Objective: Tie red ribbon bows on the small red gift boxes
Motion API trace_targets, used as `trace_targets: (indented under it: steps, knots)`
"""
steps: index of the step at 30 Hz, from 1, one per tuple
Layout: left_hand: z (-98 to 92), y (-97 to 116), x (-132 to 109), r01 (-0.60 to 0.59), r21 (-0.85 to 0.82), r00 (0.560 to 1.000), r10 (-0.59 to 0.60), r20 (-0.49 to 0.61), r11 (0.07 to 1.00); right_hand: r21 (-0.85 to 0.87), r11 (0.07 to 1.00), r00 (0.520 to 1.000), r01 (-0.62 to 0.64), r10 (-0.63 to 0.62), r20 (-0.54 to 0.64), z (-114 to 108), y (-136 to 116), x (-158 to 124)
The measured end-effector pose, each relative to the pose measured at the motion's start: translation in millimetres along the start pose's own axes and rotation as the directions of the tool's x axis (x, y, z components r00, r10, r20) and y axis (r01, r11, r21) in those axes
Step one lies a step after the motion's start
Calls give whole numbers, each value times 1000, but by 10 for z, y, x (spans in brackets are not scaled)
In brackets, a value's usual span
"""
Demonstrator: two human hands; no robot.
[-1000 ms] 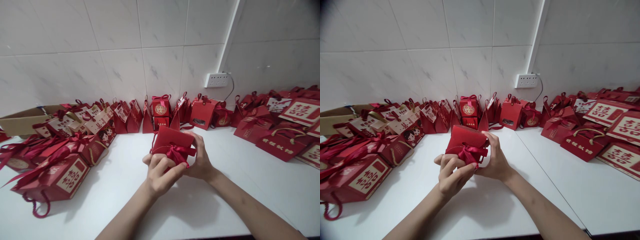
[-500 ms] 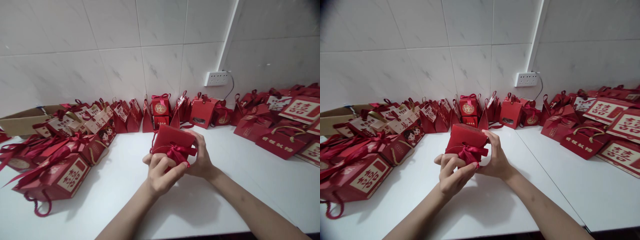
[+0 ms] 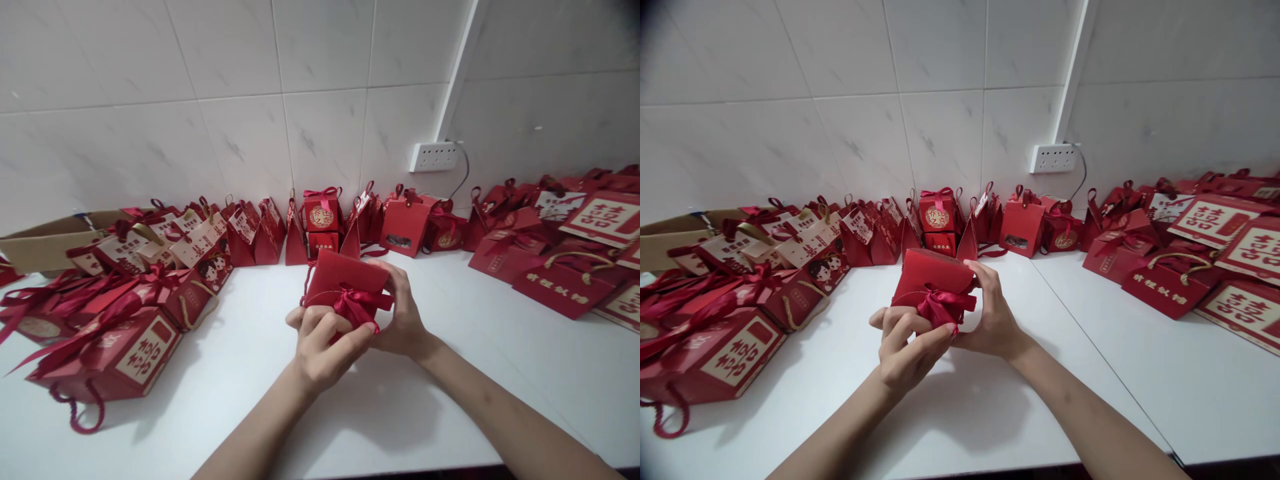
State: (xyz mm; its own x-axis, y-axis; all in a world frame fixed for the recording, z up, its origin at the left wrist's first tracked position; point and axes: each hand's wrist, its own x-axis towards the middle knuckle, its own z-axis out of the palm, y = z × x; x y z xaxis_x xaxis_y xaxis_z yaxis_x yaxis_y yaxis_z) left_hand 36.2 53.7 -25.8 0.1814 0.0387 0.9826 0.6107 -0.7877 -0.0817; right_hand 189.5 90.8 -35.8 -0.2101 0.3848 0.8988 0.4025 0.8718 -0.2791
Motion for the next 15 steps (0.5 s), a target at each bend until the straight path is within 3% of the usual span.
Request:
trace_targets:
  steps: [15]
  knots:
    - [-5,-3,6,1,0,1000,-1,8,1000,-1,1000,1000,4,-4,4,4,-2,7]
